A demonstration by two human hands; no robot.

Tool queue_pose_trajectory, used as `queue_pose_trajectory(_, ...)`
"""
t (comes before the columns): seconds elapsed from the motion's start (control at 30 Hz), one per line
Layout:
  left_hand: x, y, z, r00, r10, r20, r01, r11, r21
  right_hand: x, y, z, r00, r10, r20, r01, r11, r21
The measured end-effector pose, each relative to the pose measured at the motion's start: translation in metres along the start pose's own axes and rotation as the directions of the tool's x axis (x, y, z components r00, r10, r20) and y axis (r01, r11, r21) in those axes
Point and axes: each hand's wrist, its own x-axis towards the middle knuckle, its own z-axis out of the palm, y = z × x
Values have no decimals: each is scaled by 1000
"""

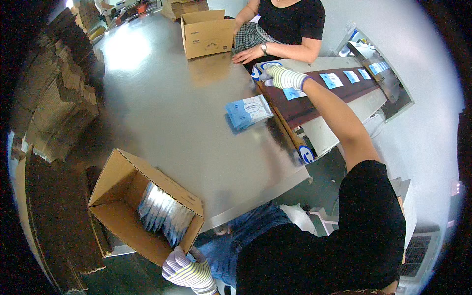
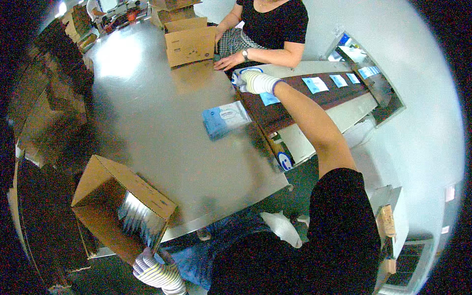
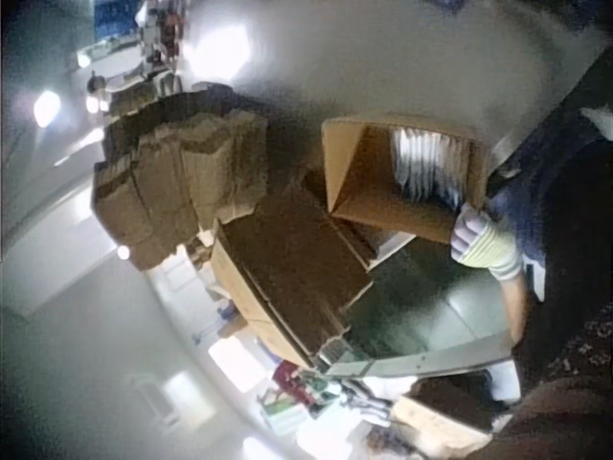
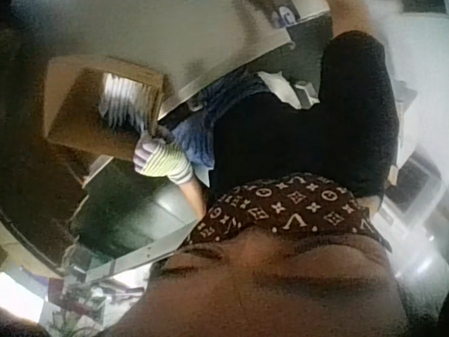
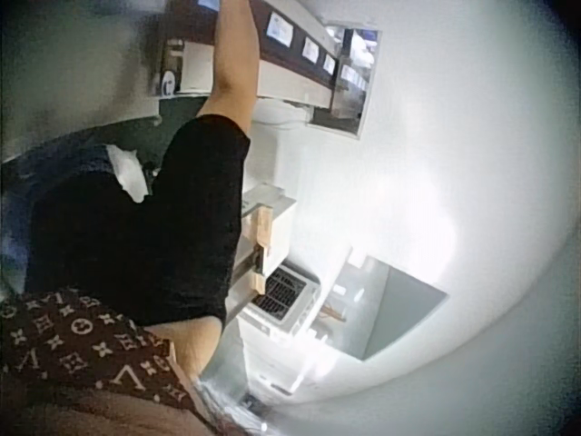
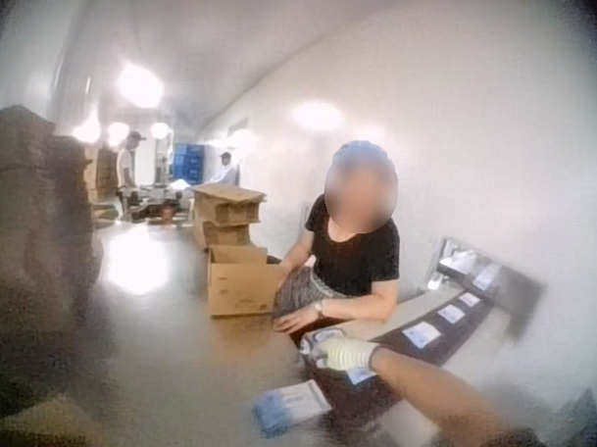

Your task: The person places stacks of packaged items into cardboard boxes and then folds the box flaps down to close them at a warehouse workstation.

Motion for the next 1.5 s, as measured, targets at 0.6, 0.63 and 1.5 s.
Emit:
queue_pose_trajectory(0.6, 2, 0, -1, 1000, 1, -16, -1, 1000, 16, 64, -35, 65, 799, -141, 585, 103, 990, 97)
queue_pose_trajectory(0.63, 1, 0, 0, 1000, -5, -4, 5, 1000, 13, 57, -69, 59, 781, -43, 623, -9, 997, 80)
queue_pose_trajectory(1.5, -8, -1, -28, 996, -11, 88, 17, 997, -72, 40, -459, -76, 778, -628, -25, 627, 774, 83)
